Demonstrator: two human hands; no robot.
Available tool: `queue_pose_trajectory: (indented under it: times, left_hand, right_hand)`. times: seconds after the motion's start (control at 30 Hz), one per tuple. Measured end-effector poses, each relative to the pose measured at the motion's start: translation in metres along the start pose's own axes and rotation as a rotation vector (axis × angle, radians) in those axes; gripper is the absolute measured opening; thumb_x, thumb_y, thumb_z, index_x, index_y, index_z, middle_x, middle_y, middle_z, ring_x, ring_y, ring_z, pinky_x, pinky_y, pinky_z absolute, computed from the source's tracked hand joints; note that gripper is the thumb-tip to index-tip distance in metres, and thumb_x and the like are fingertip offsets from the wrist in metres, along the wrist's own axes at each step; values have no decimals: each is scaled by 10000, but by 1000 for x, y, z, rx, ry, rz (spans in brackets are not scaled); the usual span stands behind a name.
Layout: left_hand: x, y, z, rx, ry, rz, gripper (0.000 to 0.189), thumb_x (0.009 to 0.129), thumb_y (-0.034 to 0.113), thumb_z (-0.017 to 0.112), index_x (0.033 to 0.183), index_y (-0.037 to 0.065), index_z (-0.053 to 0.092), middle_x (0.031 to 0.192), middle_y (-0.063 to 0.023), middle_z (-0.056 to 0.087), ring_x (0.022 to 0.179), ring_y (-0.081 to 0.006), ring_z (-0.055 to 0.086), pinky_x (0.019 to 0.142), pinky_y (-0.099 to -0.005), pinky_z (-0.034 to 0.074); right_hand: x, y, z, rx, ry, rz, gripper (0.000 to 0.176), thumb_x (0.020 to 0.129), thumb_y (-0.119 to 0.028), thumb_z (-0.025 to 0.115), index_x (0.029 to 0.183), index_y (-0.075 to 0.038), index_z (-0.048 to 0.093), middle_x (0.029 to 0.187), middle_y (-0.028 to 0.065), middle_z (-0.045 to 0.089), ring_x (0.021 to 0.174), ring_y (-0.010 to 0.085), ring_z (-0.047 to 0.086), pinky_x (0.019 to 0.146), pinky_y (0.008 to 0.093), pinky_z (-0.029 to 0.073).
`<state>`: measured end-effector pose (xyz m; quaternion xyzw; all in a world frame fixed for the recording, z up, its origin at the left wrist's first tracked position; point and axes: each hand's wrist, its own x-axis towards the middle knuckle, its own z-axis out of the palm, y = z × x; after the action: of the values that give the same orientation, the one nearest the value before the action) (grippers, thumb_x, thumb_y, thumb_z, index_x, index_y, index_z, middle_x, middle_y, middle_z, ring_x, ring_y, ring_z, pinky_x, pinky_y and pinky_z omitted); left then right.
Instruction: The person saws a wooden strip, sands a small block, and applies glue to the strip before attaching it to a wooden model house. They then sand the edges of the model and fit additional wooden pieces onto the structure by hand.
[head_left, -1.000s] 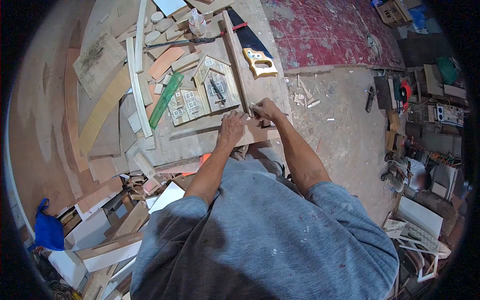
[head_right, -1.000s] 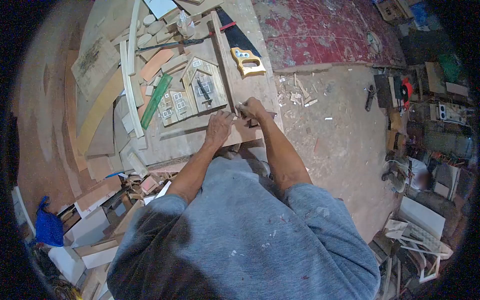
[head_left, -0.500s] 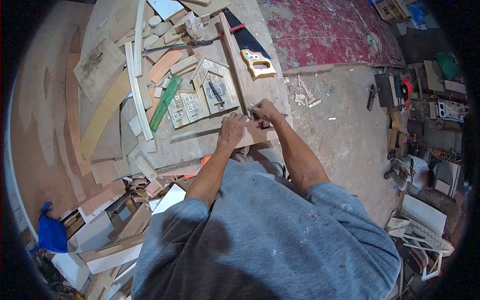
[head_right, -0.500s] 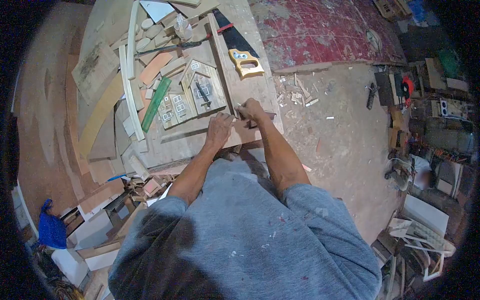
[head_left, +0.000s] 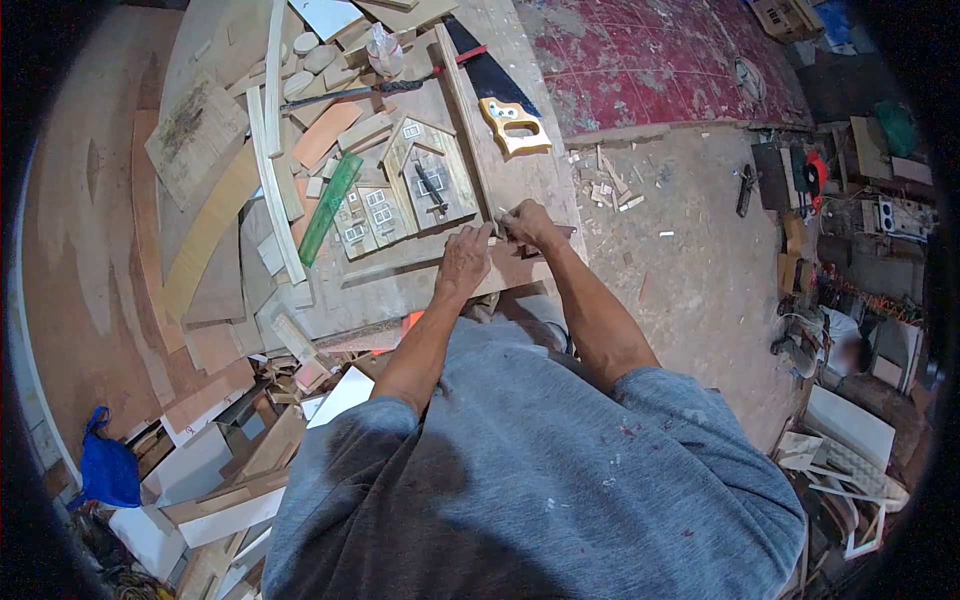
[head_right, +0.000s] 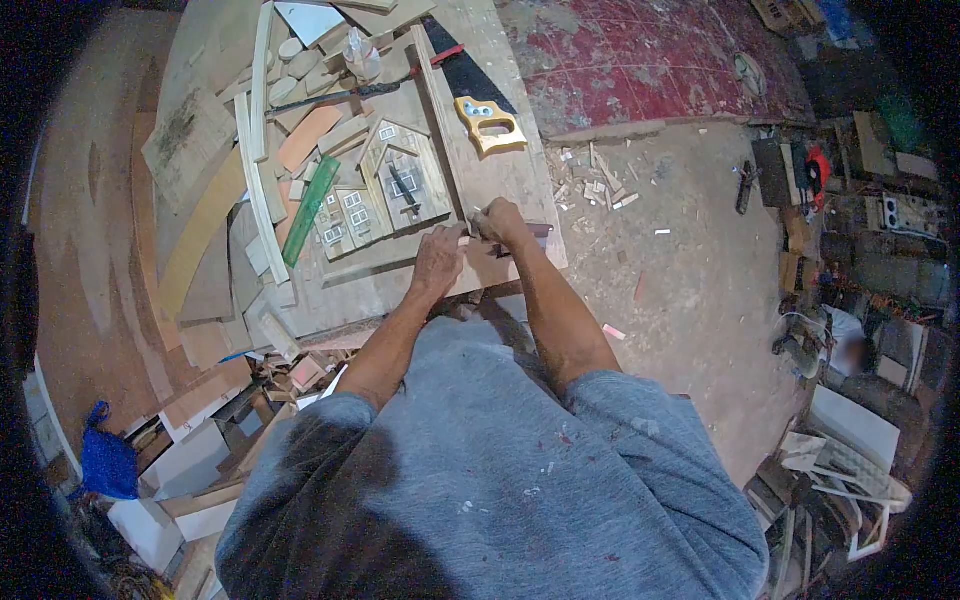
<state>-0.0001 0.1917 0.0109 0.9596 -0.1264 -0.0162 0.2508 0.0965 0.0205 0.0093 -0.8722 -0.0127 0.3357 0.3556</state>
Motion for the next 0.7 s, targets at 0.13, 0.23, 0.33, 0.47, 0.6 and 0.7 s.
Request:
queue_pose_trajectory:
  times: [0.13,0.23,0.33,0.47,0.6,0.7]
  left_hand:
    - [3,9,-17,36,-99,2,680,797,97,661,1441,96,443,989,-88,634,977,-280,601,817,-427,486]
    - [3,9,-20,-15,-124,57,714,848,73,672,1498,97,379,1070,-110,619,997,-305,577,845,-435,457]
    - [2,9,-16,6,-113,50,725,847,66,671,1509,110,377,1101,-106,613,1004,-297,577,841,-436,455]
    - [4,7,-13,-22,-101,27,727,843,68,673,1509,100,383,1050,-107,632,1009,-293,581,837,-436,453]
    - [2,7,-14,-4,-103,47,672,844,81,674,1472,80,435,997,-110,646,994,-298,589,832,-441,454]
    - [2,7,-15,14,-113,59,619,853,104,671,1439,68,472,1011,-110,648,993,-296,591,825,-443,458]
  right_hand:
    - [-1,1,2,24,58,-16,472,885,-422,686,799,38,746,671,152,700,602,227,697,648,359,563]
    - [-4,-3,-3,-10,26,-1,455,884,-396,680,809,48,744,686,160,708,623,237,708,664,360,574]
    - [-3,-2,-3,46,-6,51,413,876,-347,676,798,54,741,682,150,708,627,238,708,653,361,577]
    - [4,0,-2,114,-38,84,369,823,-349,684,724,1,748,647,142,698,621,254,703,656,365,564]
    - [-3,4,-6,140,-97,33,301,861,-210,663,783,76,719,693,141,702,621,186,686,590,344,578]
    - [-2,11,0,236,-100,117,227,870,-136,649,840,77,722,737,137,711,620,181,677,595,334,583]
